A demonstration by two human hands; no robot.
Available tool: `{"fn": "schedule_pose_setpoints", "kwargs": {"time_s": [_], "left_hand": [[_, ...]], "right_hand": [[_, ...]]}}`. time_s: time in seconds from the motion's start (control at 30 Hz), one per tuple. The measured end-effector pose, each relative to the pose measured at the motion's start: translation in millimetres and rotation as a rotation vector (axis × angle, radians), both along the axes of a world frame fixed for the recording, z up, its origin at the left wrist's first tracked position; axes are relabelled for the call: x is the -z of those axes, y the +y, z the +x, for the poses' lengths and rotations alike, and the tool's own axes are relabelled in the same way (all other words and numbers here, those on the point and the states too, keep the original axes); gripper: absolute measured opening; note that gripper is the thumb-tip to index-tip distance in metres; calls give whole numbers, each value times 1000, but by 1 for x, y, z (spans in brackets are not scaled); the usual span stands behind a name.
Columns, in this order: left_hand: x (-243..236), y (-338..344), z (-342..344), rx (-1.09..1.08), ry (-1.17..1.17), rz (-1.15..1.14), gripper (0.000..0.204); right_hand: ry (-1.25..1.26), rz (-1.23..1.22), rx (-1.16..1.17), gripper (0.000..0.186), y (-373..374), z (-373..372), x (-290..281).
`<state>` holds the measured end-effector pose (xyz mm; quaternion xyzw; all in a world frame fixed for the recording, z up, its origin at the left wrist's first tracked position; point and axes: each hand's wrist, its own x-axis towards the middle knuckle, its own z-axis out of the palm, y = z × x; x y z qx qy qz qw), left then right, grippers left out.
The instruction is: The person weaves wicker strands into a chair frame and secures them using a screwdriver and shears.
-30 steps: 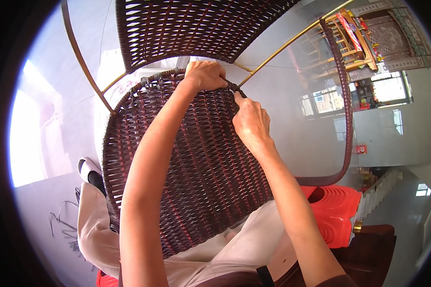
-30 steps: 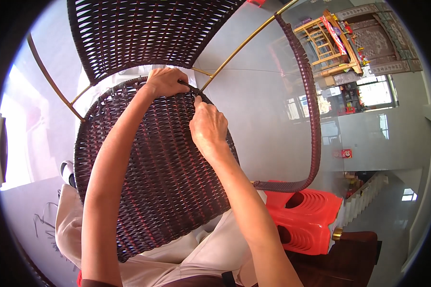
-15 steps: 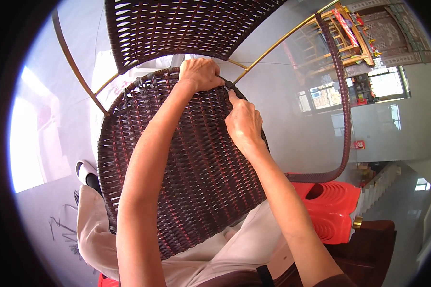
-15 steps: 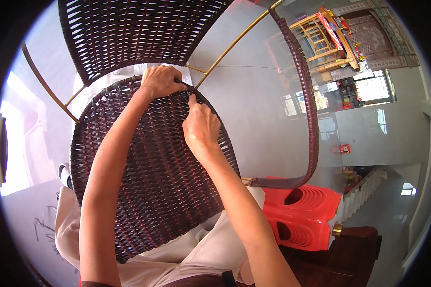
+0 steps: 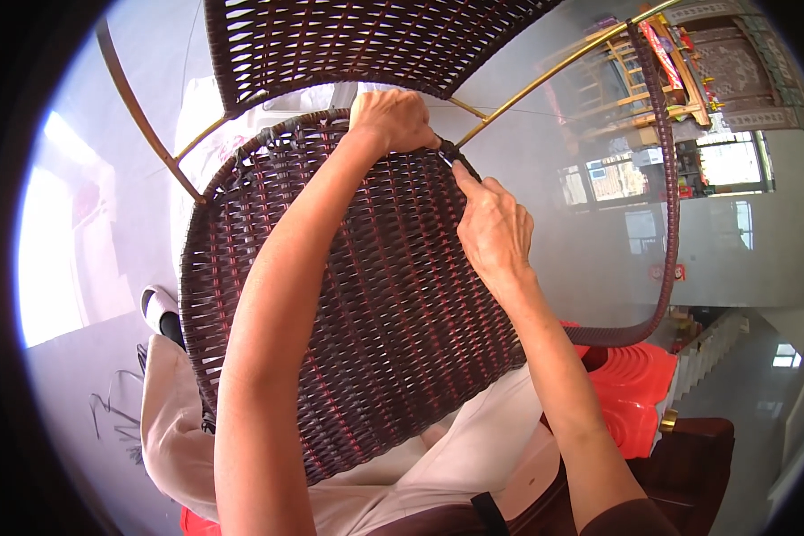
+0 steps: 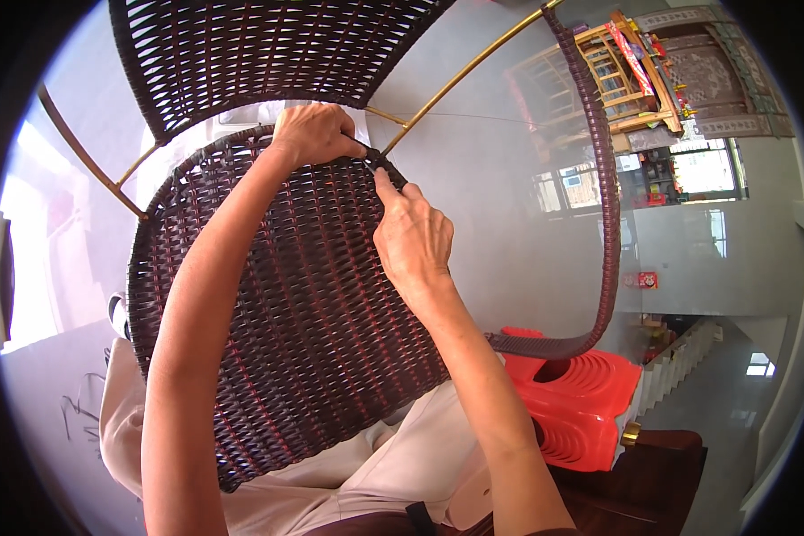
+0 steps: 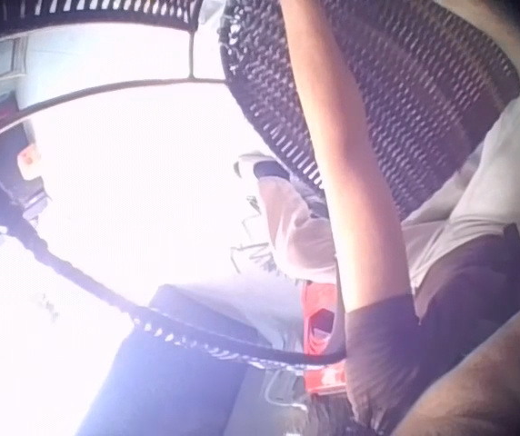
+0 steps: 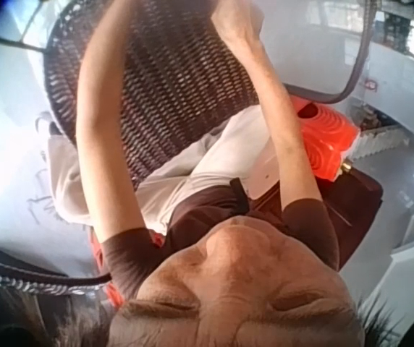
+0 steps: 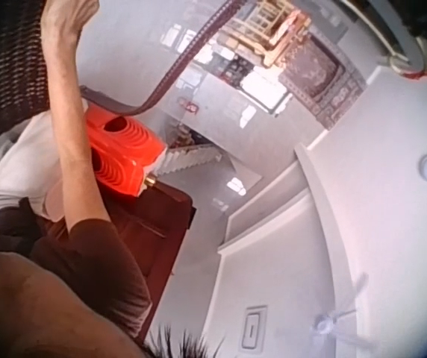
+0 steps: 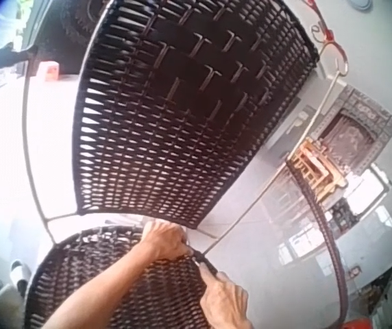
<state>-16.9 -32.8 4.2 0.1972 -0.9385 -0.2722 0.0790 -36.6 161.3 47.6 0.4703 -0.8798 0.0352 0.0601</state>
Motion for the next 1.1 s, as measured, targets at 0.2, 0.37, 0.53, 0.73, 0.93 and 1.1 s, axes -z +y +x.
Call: {"fn": "schedule_pose_setpoints", "kwargs": {"time_s": [0.2,0.37,0.53,0.73,0.93,1.1], "left_hand": [[0,-1,1,-12,6,4,39],[-10,2,2,-24,-75,104,31],[-9,1,1,-27,-73,86,31],[-7,1,2,-35,-49,83,32],[-6,0,1,-34,-32,80,32],[-6,0,1,-34,-31,76,33]], "right_hand": [[23,67,0,56,-3,1,1],[5,75,3,56,-2,0,1],[-3,32,-7,56,0,0,7],[-15,-37,-1,52,4,0,15],[-9,-102,-23,50,2,-2,21],[-16,-112,19,49,-1,6,22]]}}
